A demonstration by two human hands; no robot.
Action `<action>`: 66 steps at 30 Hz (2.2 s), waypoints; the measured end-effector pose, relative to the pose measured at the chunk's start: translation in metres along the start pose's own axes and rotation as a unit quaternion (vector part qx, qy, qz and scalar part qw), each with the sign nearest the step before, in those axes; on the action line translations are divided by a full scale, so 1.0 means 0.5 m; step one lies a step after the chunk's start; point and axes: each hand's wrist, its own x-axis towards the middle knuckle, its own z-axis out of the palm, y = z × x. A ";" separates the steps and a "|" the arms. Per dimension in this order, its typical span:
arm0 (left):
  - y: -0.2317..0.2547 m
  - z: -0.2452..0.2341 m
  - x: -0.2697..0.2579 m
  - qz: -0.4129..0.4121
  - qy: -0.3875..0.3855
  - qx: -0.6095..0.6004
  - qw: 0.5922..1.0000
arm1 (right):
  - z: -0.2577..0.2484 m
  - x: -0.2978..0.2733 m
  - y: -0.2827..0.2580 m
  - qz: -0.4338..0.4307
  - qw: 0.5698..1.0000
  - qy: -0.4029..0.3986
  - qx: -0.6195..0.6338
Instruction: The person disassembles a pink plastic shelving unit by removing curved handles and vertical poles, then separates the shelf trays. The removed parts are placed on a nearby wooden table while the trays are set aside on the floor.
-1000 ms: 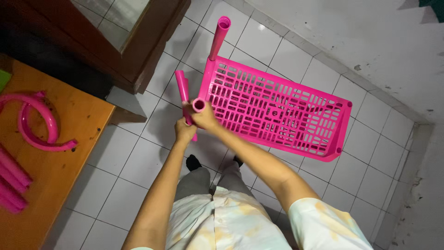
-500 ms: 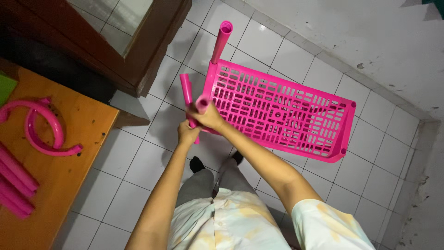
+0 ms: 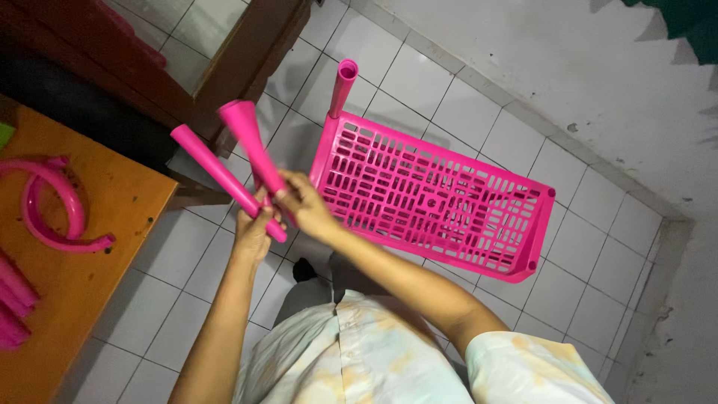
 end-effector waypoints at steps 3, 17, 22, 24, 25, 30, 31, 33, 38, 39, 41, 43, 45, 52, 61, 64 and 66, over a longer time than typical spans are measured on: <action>-0.005 0.034 0.007 0.020 0.023 0.000 1.000 | 0.016 -0.009 -0.033 -0.104 0.993 0.026 -0.059; -0.003 0.150 0.151 -0.080 0.241 0.207 0.945 | -0.256 0.129 -0.033 -0.114 0.955 0.249 -0.113; -0.030 0.183 0.205 -0.144 0.232 0.286 0.919 | -0.267 0.254 0.039 -0.130 0.984 0.108 -0.054; -0.036 0.195 0.209 -0.133 0.228 0.292 0.919 | -0.267 0.276 0.058 -0.093 0.988 0.114 -0.035; -0.035 0.198 0.210 -0.128 0.226 0.296 0.919 | -0.267 0.287 0.065 -0.075 0.990 0.118 -0.026; -0.022 0.199 0.210 -0.165 0.233 0.249 0.926 | -0.276 0.329 0.069 -0.029 0.994 0.063 -0.089; -0.020 0.199 0.211 -0.187 0.239 0.224 0.926 | -0.277 0.335 0.067 -0.025 0.996 0.052 -0.073; -0.017 0.201 0.212 -0.167 0.237 0.265 0.920 | -0.284 0.347 0.059 -0.027 0.996 0.018 -0.081; -0.021 0.200 0.211 -0.150 0.238 0.314 0.907 | -0.314 0.367 0.059 -0.017 0.988 -0.079 -0.135; -0.022 0.200 0.211 -0.142 0.238 0.317 0.907 | -0.311 0.370 0.064 -0.017 0.984 -0.075 -0.163; -0.022 0.204 0.209 -0.130 0.237 0.328 0.905 | -0.296 0.373 0.074 -0.024 0.984 -0.001 -0.178; -0.021 0.203 0.207 -0.124 0.235 0.343 0.901 | -0.253 0.362 0.095 -0.034 0.978 0.141 -0.151; -0.018 0.202 0.204 -0.129 0.246 0.329 0.902 | -0.241 0.360 0.108 -0.050 0.974 0.163 -0.148; -0.018 0.205 0.204 -0.103 0.238 0.364 0.894 | -0.328 0.398 0.110 0.030 0.991 -0.100 -0.083; -0.007 0.218 0.205 -0.120 0.245 0.383 0.883 | -0.249 0.338 0.085 -0.092 0.979 0.100 -0.150; -0.005 0.217 0.201 -0.093 0.235 0.398 0.882 | -0.243 0.338 0.070 -0.092 0.972 0.121 -0.177; -0.006 0.217 0.198 -0.093 0.240 0.383 0.887 | -0.270 0.355 0.056 -0.064 0.981 -0.002 -0.180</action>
